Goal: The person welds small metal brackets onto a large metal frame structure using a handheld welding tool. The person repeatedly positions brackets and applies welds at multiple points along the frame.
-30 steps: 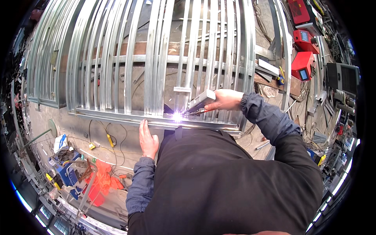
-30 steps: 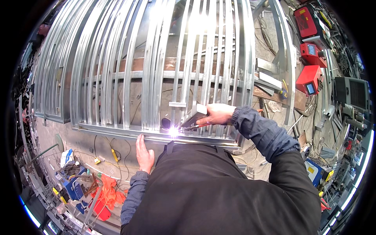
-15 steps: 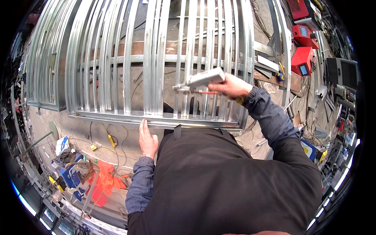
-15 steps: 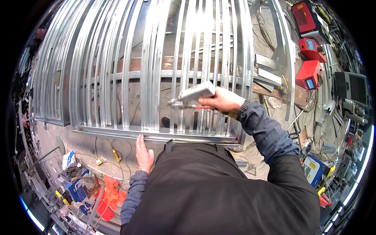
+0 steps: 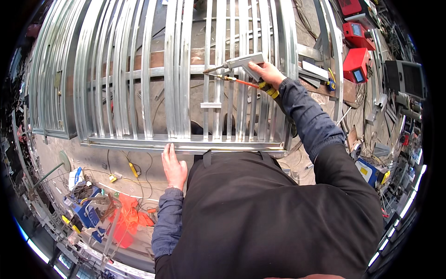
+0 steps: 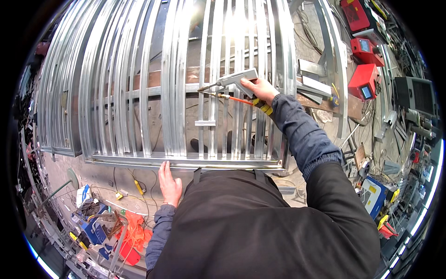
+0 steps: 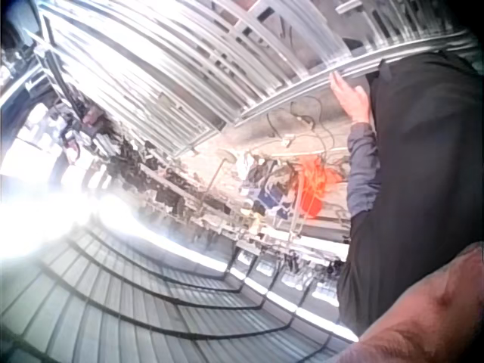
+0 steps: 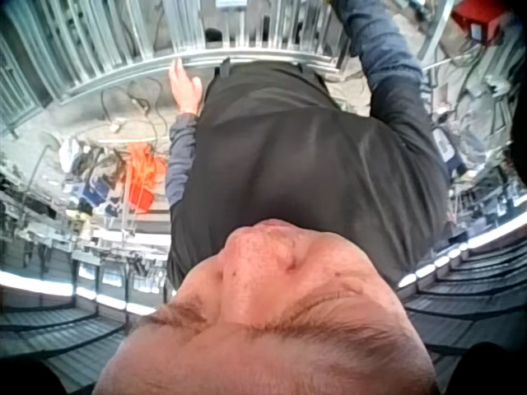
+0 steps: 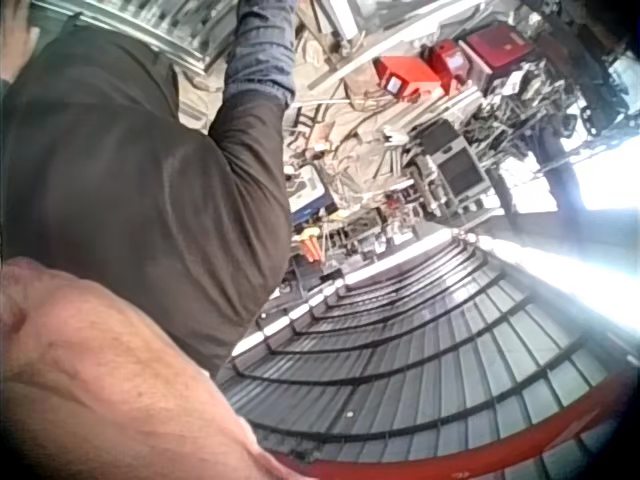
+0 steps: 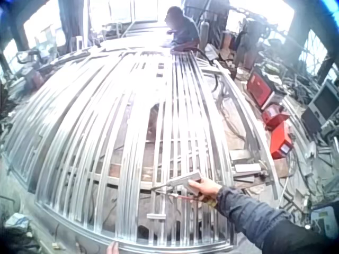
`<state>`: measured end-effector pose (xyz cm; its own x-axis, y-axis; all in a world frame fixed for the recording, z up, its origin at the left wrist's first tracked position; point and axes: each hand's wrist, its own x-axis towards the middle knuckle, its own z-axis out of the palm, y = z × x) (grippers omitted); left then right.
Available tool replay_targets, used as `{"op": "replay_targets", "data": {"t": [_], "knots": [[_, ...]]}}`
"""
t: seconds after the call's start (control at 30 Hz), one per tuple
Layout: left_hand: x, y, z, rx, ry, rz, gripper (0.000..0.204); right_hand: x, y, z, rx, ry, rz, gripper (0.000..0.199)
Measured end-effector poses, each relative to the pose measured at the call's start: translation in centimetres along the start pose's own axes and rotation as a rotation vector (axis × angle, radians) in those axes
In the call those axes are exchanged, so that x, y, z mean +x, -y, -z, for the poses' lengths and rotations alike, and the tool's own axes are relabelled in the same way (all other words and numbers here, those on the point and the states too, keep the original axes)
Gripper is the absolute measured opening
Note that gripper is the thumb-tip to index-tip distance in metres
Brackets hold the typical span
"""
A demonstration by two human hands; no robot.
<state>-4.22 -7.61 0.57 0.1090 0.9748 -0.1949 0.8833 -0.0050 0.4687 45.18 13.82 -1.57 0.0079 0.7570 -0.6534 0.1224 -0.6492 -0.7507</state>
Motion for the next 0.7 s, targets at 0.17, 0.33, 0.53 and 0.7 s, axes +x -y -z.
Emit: {"op": "replay_targets", "data": {"t": [0.17, 0.33, 0.53, 0.7], "knots": [[1.3, 0.2, -0.8, 0.059, -0.097, -0.038, 0.065, -1.8, -0.2, -1.6, -0.712, -0.327, 0.2, 0.057], [4.4, 0.1, -1.3, -0.018, -0.089, -0.146, 0.052, -6.9, -1.7, -6.9, -0.884, -0.529, 0.56, 0.04], [9.0, 0.5, -0.2, 0.129, 0.084, -0.379, 0.052, -10.7, -3.4, -17.7, -0.897, -0.087, 0.607, 0.046], [11.0, 4.2, -0.5, 0.144, 0.113, -0.334, 0.053, -7.6, -3.7, -20.4, -1.002, -0.191, 0.587, 0.054]]}}
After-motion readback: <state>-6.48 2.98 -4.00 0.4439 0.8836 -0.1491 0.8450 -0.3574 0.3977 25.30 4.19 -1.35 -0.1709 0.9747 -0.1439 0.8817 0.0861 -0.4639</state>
